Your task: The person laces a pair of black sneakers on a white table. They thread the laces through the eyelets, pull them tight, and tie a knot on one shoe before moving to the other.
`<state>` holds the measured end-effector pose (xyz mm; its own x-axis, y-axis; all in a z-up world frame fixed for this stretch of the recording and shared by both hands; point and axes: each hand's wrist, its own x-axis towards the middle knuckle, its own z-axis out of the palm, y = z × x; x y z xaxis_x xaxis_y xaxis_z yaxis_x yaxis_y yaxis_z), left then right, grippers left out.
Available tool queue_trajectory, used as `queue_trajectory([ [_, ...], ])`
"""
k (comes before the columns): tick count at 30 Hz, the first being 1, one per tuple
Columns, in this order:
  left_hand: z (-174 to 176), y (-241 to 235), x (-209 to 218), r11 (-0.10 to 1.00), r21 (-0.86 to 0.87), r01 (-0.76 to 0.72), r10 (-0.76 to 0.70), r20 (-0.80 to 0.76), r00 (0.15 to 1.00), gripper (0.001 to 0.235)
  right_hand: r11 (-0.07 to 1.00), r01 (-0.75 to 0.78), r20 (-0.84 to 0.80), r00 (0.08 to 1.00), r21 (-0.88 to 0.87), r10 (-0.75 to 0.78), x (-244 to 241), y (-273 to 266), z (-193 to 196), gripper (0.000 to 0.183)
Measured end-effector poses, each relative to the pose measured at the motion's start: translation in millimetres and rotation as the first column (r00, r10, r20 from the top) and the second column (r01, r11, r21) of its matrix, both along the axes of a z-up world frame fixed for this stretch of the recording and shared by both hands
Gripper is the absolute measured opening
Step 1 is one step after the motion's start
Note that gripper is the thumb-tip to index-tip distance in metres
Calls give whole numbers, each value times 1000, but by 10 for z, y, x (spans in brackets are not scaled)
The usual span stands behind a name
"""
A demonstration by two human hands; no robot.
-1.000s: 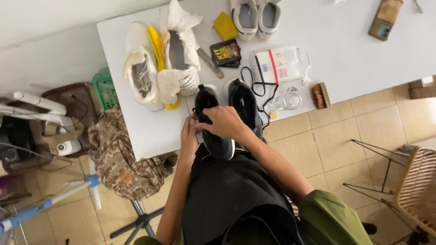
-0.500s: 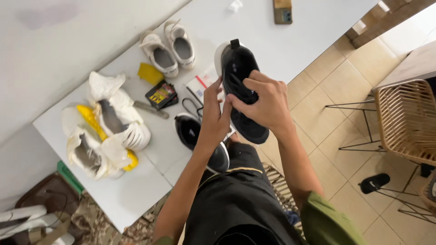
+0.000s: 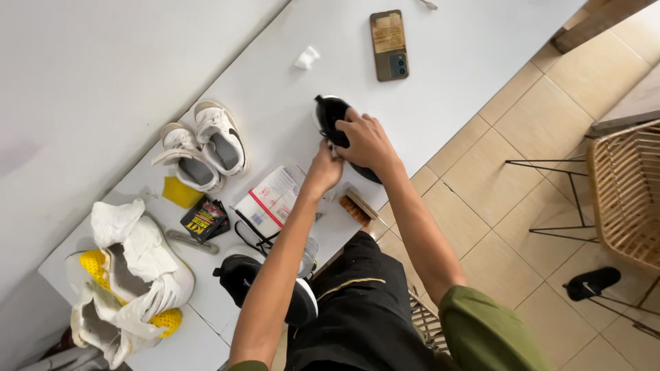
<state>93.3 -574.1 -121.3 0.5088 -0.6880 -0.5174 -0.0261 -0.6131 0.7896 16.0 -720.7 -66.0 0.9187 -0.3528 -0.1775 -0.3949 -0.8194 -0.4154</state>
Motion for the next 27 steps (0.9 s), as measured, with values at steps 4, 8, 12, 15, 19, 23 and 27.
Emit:
queue_trajectory([
  [4,642,194,-134,993,102,63,-59,-39,997,87,997,-51,-17,999,-51,50,-243,149,-7,53],
  [8,1221,882,-276,995,-28,95,-74,420,904,42,994,-25,351,934,-105,61,-541,732,651,51],
  [12,1304,2076,-716,769,-596,-230,608,572,550,16,454,-622,671,738,638,71,-1030,1655,1216,10],
  [15,1036,3020,-989,677,-600,-426,736,545,402,17,323,-492,383,857,808,346,-1056,2385,1449,7],
  [19,689,3751,-1289,842,-342,-418,540,552,636,30,739,-452,-147,797,500,586,-1177,3211,384,83],
  [23,485,3964,-1374,976,-80,-204,200,702,683,52,816,-471,-82,848,335,523,-1060,3557,99,63],
  [27,386,3962,-1114,974,38,-224,129,718,683,51,842,-350,-36,916,411,399,-880,3706,154,63],
])
